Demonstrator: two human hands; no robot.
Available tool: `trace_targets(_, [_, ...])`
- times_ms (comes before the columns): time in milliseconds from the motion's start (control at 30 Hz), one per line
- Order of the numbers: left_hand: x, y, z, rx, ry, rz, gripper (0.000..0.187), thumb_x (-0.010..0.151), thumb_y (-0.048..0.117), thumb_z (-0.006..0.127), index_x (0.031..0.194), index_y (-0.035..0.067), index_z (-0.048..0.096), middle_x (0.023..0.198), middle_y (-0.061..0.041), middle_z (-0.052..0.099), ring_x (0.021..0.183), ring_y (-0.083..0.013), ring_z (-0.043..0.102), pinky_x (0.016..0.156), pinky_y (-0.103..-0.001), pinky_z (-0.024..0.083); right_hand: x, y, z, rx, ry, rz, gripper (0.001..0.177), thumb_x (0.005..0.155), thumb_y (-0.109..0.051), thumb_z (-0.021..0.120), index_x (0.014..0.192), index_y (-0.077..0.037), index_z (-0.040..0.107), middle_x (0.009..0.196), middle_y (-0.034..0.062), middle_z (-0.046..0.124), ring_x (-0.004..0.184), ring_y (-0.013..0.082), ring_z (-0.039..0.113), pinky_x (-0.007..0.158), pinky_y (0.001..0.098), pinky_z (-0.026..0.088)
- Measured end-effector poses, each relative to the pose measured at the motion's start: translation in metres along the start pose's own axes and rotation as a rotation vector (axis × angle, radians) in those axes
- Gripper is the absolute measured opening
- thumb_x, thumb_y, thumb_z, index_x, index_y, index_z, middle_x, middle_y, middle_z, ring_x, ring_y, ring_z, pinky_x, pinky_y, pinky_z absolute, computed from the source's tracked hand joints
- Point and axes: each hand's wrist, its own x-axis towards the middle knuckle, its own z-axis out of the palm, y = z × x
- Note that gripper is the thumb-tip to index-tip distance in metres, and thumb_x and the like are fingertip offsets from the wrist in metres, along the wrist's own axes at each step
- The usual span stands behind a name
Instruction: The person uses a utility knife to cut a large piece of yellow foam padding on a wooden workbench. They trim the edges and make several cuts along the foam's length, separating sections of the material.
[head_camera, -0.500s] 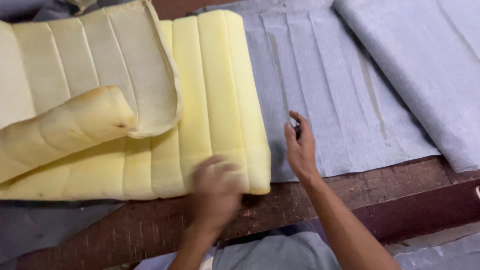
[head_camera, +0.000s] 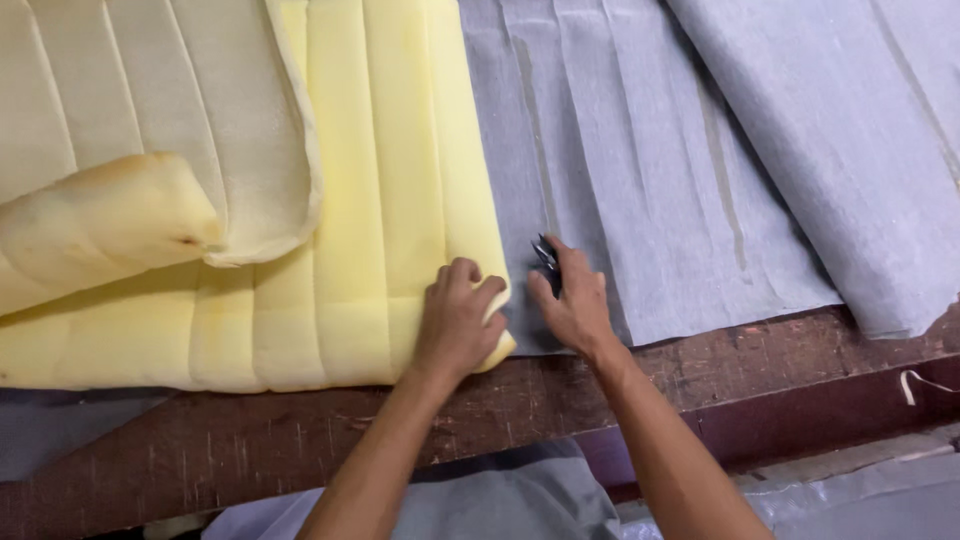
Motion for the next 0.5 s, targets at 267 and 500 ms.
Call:
trace_targets(267, [-0.007,-0.032,0.007,-0.27,0.096,0.061,0.033,0.082,0.01,0.066,0.114,0.009,0.072,0.109,-0.011,0.057,0.105,-0.0271,0.057,0.096,-0.045,0.048,-0.045,-0.07,-0.012,0.219,0.09,0.148,0.066,0.093,-0.01,0.056,0.154,0.007,0.036,0.115,0.0245,0.065,0.1,0.0318,0.068,0.088,0.0441,0.054])
trace_targets(500, [-0.01,-0.031,0.004,-0.24,0.118,0.076,0.024,0.086,0.018,0.07,0.108,0.01,0.072,0.108,-0.009,0.06,0.103,-0.027,0.057,0.095,-0.045,0.045,-0.063,-0.105,-0.017,0.201,-0.076,0.465,0.06,0.101,-0.025,0.052,0.156,-0.009,0.037,0.067,0.0187,0.067,0.059,0.03,0.066,0.062,0.0477,0.054])
